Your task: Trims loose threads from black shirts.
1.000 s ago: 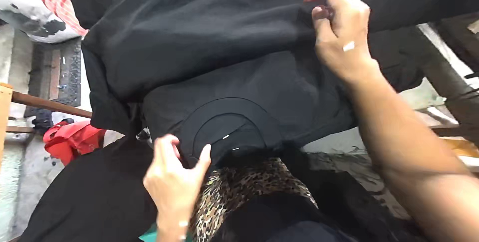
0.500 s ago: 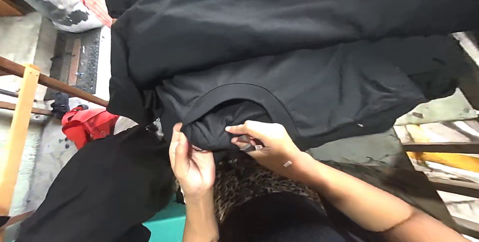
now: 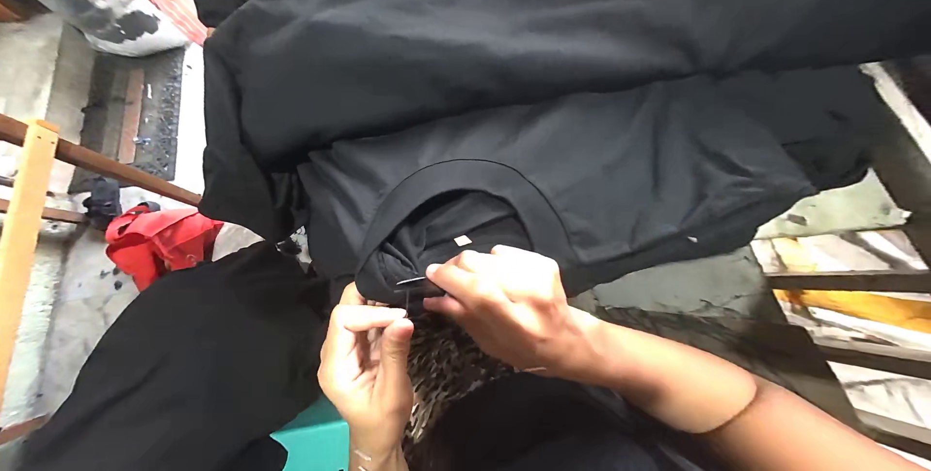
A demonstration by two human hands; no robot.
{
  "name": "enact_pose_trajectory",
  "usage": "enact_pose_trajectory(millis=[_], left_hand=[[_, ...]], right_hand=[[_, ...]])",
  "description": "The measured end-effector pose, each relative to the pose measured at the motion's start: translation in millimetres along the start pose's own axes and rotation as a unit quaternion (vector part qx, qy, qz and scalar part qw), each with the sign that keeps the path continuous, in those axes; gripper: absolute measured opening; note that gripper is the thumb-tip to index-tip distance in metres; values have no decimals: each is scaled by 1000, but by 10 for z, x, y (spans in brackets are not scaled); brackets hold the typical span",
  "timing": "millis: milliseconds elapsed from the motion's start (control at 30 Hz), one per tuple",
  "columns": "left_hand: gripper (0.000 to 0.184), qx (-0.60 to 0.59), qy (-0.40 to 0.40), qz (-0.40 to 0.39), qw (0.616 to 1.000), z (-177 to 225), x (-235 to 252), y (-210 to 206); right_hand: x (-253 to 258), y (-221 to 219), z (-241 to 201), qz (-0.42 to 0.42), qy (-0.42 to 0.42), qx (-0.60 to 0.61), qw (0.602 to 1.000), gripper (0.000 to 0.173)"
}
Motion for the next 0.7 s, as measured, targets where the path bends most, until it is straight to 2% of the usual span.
enact_pose_trajectory(millis=[267, 333, 400, 433, 467, 500, 567, 600, 633, 700], left_hand=[[9, -30, 14, -6, 999, -44, -31, 18], [13, -32, 20, -6, 999, -68, -62, 35], [27, 23, -8, -21, 999, 15, -106, 42], [34, 61, -34, -33, 997, 124, -147, 48], [38, 56, -52, -38, 996, 250, -192, 76], [39, -2, -50, -46, 998, 354, -229, 113], [38, -125, -30, -55, 990, 514, -276, 161], [35, -120, -37, -57, 991, 548, -281, 174], [29, -61, -51, -48, 996, 541, -261, 180], [13, 94, -96, 3, 991, 425, -169, 186]], right_hand=[[-7, -17, -49, 31, -6, -9, 999, 22], [-7, 5, 6, 43, -44, 24, 998, 22], [7, -13, 140, 23, -137, 156, 978, 26], [8, -93, 182, -28, -193, 281, 940, 29], [-18, -204, 189, -92, -253, 416, 869, 35], [-74, -301, 172, -138, -309, 529, 779, 42], [-250, -462, 162, -179, -406, 659, 608, 44], [-326, -513, 171, -179, -440, 686, 551, 38], [-381, -543, 182, -175, -458, 697, 523, 34], [-415, -565, 187, -183, -460, 695, 521, 33]])
Point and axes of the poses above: each hand's wrist, its own x-axis towards the middle knuckle, its own y-axis out of the back of the hand, z = x × y, the point moved 10 cm from there along x, towards the middle knuckle, and after that the axes turned 8 degrees about z, right-handed, at the moved point
